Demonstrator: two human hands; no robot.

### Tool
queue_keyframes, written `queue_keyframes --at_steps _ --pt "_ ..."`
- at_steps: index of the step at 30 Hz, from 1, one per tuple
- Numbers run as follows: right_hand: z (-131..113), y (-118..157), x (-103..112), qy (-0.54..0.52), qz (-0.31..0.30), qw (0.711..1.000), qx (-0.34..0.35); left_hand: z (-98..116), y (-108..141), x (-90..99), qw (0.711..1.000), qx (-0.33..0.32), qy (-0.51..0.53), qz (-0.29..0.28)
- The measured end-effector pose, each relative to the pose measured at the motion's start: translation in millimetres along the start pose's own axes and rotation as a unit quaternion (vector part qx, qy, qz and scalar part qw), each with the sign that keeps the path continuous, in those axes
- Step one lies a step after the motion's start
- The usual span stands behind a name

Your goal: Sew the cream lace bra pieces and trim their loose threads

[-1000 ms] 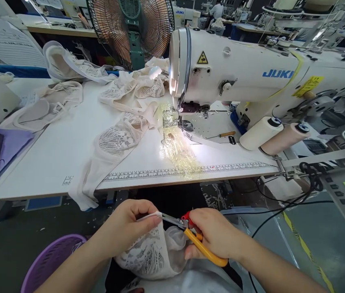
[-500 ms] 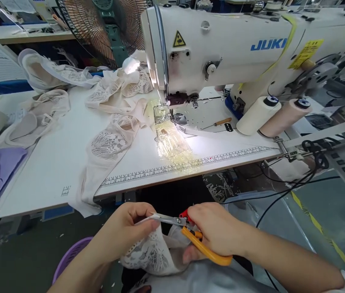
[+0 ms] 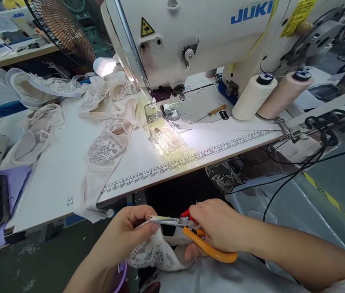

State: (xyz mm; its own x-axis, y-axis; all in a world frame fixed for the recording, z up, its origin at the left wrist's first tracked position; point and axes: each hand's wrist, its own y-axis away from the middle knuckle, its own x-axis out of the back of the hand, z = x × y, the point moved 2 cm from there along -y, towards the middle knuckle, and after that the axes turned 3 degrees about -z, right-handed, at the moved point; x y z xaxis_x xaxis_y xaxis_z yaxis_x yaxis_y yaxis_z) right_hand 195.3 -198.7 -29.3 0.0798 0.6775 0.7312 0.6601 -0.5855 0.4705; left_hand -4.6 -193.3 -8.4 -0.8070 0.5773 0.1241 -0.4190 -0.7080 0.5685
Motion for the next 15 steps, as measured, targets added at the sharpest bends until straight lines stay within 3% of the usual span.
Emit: queue_keyframes --at_steps 15 --pt "4 -5 -11 -0.051 0.015 0.998 0.015 -10 -6 0.9 0.997 -0.021 0.074 -0.015"
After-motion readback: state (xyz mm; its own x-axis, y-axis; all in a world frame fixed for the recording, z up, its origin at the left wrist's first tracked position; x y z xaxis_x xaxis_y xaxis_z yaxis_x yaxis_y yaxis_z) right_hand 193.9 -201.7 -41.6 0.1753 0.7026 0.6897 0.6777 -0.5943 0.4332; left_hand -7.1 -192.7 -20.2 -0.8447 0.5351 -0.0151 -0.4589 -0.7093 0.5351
